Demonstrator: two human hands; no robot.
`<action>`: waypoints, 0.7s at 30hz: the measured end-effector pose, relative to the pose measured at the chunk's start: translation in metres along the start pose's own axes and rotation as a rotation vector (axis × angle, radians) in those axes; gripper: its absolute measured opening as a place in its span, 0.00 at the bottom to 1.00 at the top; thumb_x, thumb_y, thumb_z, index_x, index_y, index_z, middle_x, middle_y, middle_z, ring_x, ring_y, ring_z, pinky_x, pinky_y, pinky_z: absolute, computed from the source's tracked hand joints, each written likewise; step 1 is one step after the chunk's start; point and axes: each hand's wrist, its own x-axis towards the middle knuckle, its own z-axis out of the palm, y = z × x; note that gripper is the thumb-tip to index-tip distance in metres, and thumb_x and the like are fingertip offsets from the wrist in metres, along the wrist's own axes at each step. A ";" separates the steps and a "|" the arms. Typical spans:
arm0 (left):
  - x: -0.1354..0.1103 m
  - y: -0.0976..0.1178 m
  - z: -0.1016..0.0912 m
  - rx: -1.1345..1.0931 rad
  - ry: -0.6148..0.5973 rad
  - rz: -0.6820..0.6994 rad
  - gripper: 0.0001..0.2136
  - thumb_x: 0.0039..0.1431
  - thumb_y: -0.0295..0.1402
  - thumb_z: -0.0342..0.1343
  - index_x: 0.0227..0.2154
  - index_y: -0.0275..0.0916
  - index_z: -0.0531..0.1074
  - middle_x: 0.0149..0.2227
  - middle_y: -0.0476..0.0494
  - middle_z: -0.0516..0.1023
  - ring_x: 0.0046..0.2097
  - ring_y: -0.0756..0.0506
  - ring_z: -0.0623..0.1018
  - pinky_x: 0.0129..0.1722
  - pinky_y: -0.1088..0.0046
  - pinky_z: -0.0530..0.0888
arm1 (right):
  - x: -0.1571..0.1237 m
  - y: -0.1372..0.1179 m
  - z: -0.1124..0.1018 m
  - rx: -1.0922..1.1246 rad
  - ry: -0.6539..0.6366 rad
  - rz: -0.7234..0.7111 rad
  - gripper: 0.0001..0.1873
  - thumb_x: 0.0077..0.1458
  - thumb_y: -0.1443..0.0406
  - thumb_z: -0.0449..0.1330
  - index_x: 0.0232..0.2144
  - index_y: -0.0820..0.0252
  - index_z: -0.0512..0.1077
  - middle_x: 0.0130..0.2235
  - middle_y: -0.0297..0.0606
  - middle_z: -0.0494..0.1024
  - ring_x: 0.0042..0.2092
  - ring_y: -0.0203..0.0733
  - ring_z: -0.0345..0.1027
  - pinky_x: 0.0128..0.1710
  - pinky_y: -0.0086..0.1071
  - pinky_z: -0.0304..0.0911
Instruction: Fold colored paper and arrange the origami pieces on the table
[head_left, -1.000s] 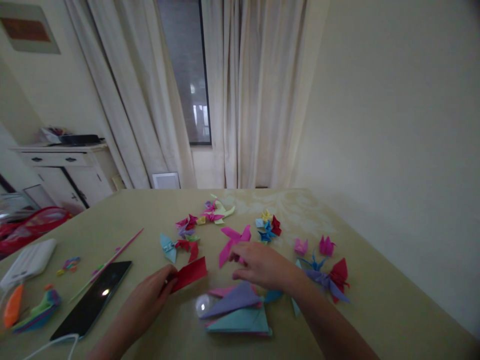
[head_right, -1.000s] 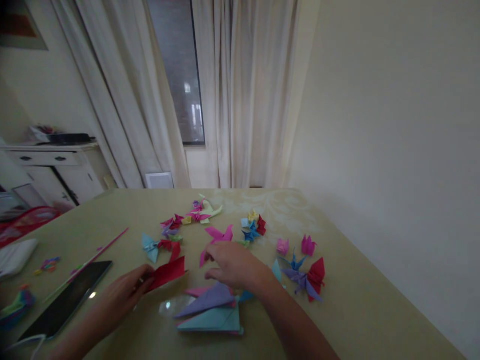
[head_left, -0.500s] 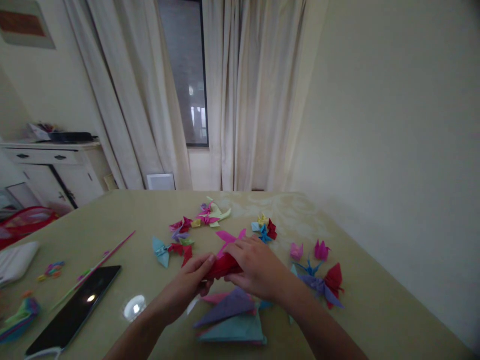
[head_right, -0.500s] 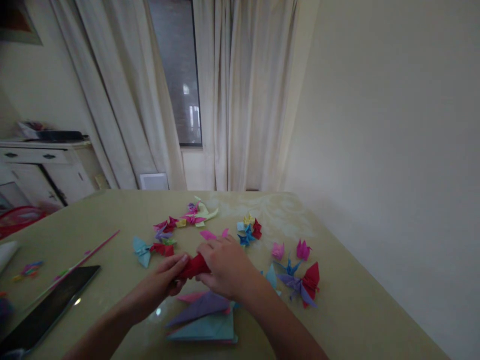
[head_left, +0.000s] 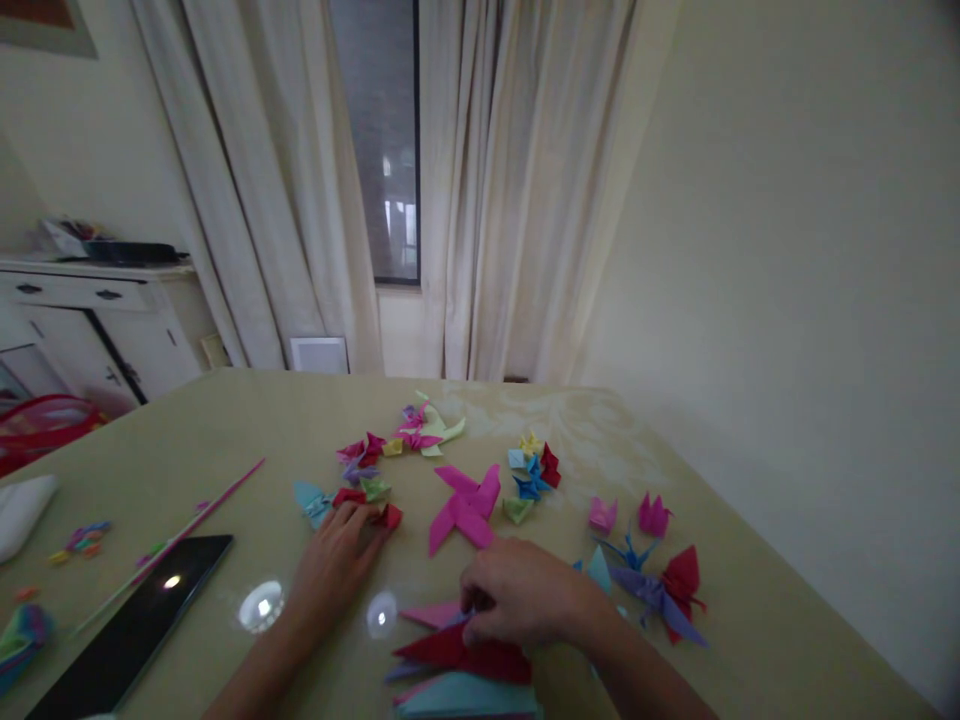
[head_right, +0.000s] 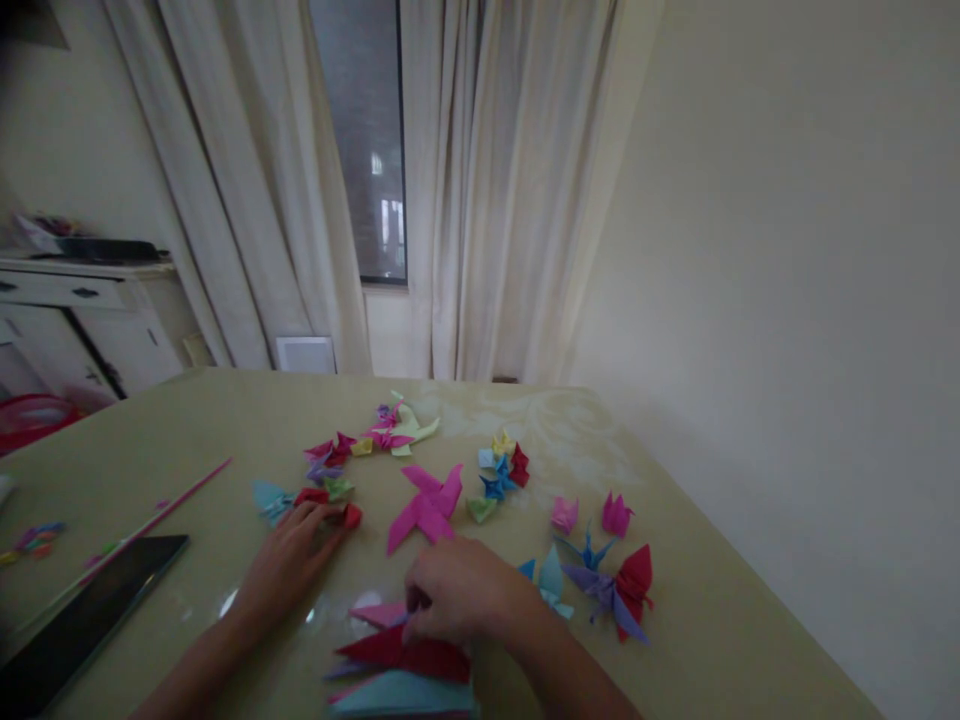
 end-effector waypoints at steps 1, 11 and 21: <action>0.000 0.000 0.001 -0.020 -0.011 0.006 0.15 0.68 0.43 0.52 0.46 0.42 0.78 0.47 0.39 0.82 0.51 0.35 0.80 0.53 0.53 0.77 | 0.002 0.000 0.002 -0.030 0.010 0.027 0.14 0.57 0.56 0.71 0.42 0.56 0.86 0.38 0.39 0.87 0.39 0.46 0.80 0.30 0.31 0.57; -0.002 0.017 0.003 0.008 0.071 0.104 0.16 0.71 0.37 0.49 0.54 0.43 0.76 0.54 0.37 0.80 0.55 0.37 0.79 0.55 0.54 0.78 | 0.006 -0.008 0.001 0.027 0.162 0.105 0.14 0.60 0.57 0.69 0.45 0.56 0.83 0.42 0.41 0.87 0.43 0.48 0.81 0.34 0.32 0.60; -0.007 0.018 0.011 -0.109 -0.007 0.181 0.11 0.72 0.39 0.51 0.43 0.47 0.78 0.45 0.42 0.83 0.46 0.39 0.82 0.47 0.62 0.80 | 0.013 -0.008 0.009 0.047 0.200 0.092 0.17 0.63 0.56 0.65 0.51 0.55 0.79 0.45 0.40 0.85 0.46 0.48 0.79 0.41 0.32 0.64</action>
